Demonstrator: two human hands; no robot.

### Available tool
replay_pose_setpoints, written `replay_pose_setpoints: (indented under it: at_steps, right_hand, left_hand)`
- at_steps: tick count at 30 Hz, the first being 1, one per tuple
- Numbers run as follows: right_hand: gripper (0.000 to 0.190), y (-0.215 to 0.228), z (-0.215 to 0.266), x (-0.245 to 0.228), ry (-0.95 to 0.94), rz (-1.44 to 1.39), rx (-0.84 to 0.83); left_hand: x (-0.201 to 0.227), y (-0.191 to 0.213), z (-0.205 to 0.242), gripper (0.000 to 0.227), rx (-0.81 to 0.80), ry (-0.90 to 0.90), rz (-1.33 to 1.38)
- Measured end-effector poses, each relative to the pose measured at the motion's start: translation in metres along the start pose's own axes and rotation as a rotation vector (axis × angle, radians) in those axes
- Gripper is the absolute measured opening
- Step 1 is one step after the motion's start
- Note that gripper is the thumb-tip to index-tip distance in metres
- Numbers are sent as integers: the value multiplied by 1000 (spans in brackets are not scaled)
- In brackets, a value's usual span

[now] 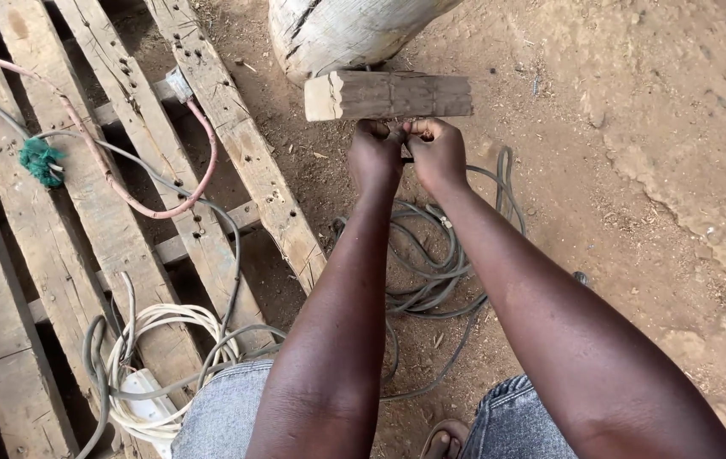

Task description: Stripping insulation from electrical wires and twisting the conductors together to form a connection

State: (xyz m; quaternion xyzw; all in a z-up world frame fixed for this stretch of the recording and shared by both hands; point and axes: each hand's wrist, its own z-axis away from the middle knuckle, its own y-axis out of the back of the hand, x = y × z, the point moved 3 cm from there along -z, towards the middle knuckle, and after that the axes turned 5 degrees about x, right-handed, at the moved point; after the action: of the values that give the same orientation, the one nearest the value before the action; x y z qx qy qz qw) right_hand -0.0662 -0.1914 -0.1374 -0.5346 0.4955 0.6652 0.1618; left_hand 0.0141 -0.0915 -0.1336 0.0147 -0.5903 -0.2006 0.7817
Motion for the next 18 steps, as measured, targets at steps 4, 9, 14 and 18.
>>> replay_pose_setpoints:
  at_steps: [4, 9, 14, 18]
  right_hand:
    - [18, 14, 17, -24, -51, -63, -78]
    - [21, -1, -9, 12, 2, -62, -130]
    - [31, -3, -15, 16, 43, -28, -131]
    - [29, 8, -12, 4, 35, -48, -149]
  left_hand:
    - [-49, -37, -45, 26, -89, 52, 291]
    - [-61, -53, -51, 29, -138, 42, 521]
    - [-35, -26, -34, 34, -103, 10, 577]
    - [-34, -21, -36, 35, -99, -2, 590]
